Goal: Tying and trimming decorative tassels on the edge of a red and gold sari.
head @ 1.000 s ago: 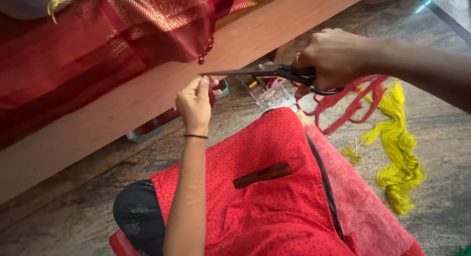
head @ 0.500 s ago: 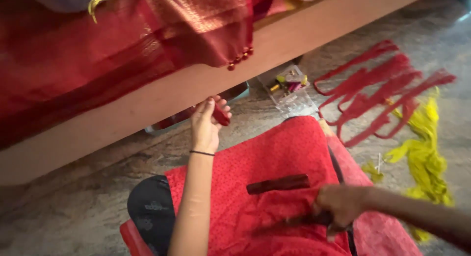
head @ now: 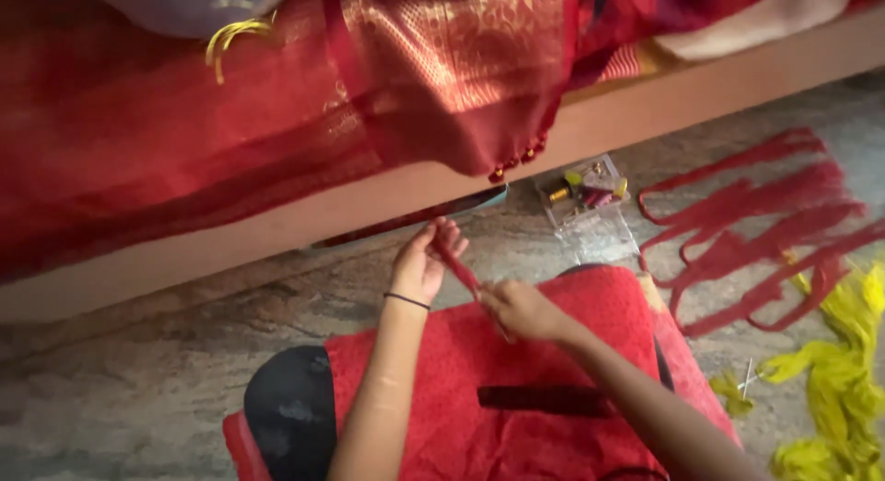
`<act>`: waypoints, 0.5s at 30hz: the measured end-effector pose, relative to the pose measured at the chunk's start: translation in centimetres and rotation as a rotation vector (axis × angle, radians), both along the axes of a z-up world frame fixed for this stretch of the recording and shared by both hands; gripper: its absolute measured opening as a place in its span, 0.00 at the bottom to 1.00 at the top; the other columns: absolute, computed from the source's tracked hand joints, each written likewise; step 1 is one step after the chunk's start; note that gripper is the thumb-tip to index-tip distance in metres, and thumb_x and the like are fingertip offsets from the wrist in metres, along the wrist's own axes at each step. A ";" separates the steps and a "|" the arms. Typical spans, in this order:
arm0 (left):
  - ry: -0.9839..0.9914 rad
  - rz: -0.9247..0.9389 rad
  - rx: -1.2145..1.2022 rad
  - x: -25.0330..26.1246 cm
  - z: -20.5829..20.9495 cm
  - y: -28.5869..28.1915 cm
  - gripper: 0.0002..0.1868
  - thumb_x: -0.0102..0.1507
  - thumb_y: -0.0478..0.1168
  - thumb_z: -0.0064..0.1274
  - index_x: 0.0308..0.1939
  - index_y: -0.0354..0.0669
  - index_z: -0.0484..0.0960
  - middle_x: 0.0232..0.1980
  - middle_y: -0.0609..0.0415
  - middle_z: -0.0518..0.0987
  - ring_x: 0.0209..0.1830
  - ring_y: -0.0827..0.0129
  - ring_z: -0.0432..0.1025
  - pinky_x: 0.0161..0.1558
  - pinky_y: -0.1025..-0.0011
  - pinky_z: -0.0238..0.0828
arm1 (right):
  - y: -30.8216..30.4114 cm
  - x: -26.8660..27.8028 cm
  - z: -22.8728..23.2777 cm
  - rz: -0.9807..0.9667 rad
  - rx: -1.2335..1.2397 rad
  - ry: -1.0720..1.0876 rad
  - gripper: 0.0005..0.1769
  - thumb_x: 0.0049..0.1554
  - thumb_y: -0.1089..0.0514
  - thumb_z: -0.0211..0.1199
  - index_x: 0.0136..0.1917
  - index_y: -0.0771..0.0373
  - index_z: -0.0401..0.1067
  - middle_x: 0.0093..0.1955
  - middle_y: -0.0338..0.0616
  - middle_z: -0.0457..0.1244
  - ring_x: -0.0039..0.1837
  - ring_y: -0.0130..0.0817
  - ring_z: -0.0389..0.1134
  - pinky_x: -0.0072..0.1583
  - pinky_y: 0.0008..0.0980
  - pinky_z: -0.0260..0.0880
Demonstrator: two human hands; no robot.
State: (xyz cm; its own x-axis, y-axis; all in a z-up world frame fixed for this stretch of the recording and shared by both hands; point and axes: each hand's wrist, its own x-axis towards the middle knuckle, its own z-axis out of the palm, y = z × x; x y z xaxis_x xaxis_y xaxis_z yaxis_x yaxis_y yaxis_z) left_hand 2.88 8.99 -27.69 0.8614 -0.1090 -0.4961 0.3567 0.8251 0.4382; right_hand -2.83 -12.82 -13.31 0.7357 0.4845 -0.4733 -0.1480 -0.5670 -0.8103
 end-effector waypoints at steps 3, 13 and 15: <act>0.031 0.076 -0.170 3.2 -5.2 2.0 0.10 0.68 0.37 0.51 0.50 0.36 0.79 0.50 0.45 0.83 0.52 0.57 0.79 0.61 0.49 0.73 | -2.3 -0.9 -0.6 0.063 0.093 0.102 0.22 0.68 0.52 0.48 0.36 0.66 0.67 0.23 0.42 0.61 0.24 0.32 0.65 0.31 0.35 0.67; -0.279 0.181 2.207 4.9 -2.6 3.4 0.16 0.62 0.47 0.60 0.41 0.37 0.84 0.44 0.38 0.82 0.45 0.40 0.74 0.46 0.47 0.71 | -12.9 -5.0 -4.9 0.179 -0.158 -0.204 0.15 0.61 0.51 0.60 0.41 0.62 0.79 0.29 0.50 0.70 0.30 0.39 0.73 0.36 0.42 0.73; -0.266 0.076 2.277 3.7 0.9 3.5 0.14 0.63 0.48 0.59 0.39 0.40 0.85 0.42 0.39 0.82 0.43 0.39 0.74 0.45 0.46 0.70 | -9.4 -5.1 -1.8 0.081 -0.327 0.081 0.19 0.61 0.48 0.57 0.40 0.64 0.77 0.26 0.53 0.69 0.29 0.38 0.74 0.35 0.40 0.72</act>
